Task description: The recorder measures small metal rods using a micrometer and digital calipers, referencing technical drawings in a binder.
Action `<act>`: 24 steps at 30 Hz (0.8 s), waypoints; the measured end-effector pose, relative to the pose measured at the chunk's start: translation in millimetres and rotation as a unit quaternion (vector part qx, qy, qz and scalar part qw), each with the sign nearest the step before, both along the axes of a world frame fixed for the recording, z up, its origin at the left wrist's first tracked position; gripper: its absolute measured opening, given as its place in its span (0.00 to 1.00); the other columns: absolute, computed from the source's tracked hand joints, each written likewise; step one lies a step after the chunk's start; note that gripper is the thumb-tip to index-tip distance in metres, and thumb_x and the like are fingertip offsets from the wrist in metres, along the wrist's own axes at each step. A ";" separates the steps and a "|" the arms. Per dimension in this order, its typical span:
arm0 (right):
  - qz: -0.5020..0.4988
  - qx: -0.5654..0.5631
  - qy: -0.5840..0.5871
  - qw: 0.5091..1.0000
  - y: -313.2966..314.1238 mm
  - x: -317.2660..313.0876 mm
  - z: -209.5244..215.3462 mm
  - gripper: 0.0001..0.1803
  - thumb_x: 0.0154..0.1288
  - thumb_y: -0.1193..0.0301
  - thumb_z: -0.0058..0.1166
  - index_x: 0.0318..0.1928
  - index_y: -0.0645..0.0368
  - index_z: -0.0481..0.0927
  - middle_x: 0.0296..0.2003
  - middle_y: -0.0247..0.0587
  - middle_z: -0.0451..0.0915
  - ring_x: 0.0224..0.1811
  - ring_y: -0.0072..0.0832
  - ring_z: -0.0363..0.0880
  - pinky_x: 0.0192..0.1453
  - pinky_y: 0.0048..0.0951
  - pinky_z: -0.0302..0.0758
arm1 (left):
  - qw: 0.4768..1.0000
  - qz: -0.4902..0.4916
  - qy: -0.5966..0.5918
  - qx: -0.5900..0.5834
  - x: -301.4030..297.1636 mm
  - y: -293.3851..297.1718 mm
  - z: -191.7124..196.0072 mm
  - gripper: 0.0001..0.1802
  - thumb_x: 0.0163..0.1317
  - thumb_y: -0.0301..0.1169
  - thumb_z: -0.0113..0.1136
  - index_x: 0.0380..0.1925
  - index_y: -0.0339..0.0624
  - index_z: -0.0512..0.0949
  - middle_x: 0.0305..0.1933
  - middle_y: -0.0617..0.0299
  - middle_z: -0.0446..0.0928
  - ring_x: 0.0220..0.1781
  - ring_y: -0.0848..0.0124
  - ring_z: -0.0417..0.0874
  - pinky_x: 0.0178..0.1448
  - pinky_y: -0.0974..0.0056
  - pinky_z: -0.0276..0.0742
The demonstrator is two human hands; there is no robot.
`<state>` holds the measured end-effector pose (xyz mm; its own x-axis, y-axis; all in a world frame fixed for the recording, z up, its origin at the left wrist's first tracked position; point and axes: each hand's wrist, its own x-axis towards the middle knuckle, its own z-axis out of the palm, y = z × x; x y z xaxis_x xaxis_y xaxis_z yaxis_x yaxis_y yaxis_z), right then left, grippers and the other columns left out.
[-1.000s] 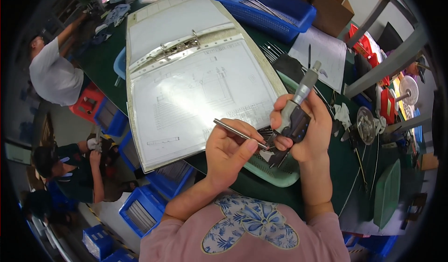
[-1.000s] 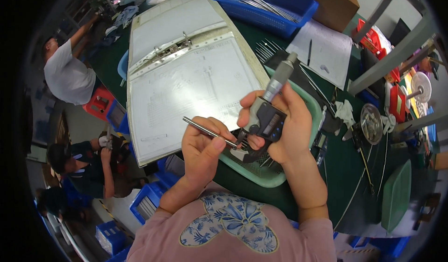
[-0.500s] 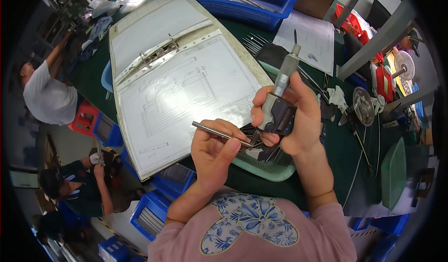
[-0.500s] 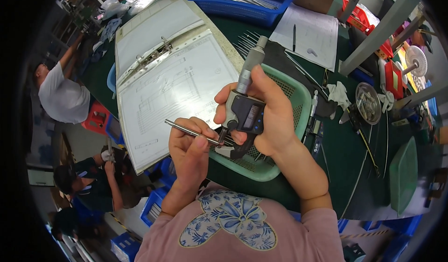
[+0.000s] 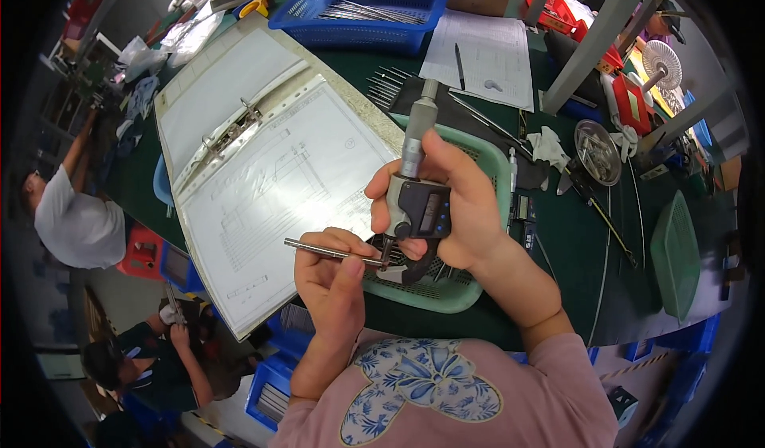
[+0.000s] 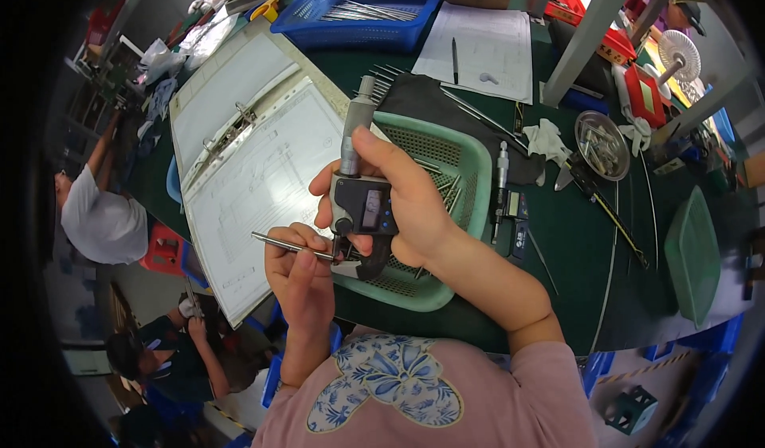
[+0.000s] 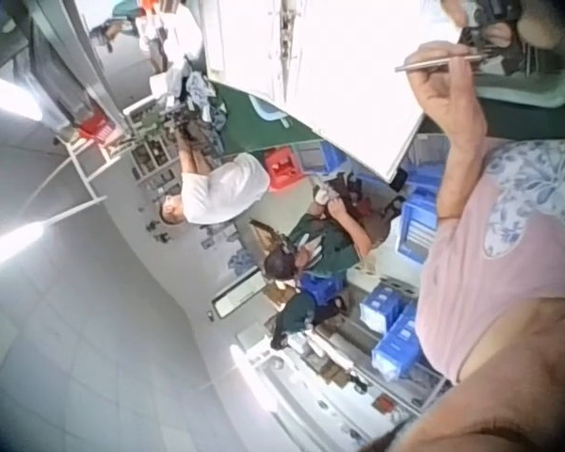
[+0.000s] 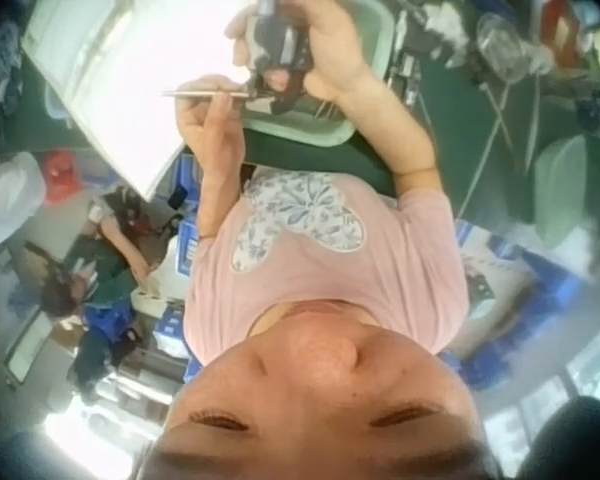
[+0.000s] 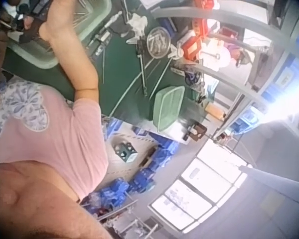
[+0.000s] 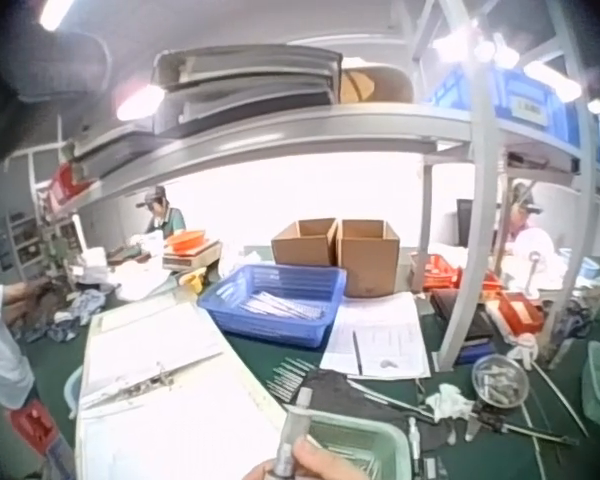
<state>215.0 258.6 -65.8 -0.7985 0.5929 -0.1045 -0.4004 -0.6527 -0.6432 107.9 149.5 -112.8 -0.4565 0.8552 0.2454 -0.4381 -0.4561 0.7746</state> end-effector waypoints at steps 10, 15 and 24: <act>0.001 0.015 -0.008 1.000 -1.6 0.6 2.9 0.35 0.65 0.46 0.23 0.36 0.69 0.72 0.22 0.50 0.75 0.08 0.25 0.65 0.11 0.22 0.65 | 1.000 -0.016 -0.004 0.010 -0.5 -0.5 0.8 0.08 0.56 0.21 0.51 0.34 0.34 0.64 0.35 0.53 0.71 0.34 0.71 0.75 0.40 0.70 0.73; -0.002 0.051 -0.028 0.998 -1.4 1.4 7.2 0.34 0.64 0.49 0.23 0.37 0.71 0.72 0.22 0.48 0.76 0.11 0.23 0.68 0.14 0.17 0.66 | 0.999 0.029 0.020 -0.037 -4.2 -6.0 8.6 0.08 0.56 0.20 0.51 0.35 0.33 0.64 0.35 0.54 0.71 0.36 0.71 0.76 0.39 0.71 0.74; -0.109 0.320 -0.174 0.925 -12.7 7.9 20.3 0.15 0.42 0.77 0.58 0.35 0.66 0.73 0.27 0.42 0.77 0.29 0.21 0.76 0.32 0.18 0.73 | 0.956 0.027 0.269 -0.117 -4.5 -12.1 13.0 0.07 0.50 0.20 0.56 0.30 0.37 0.70 0.28 0.62 0.71 0.26 0.79 0.73 0.28 0.76 0.68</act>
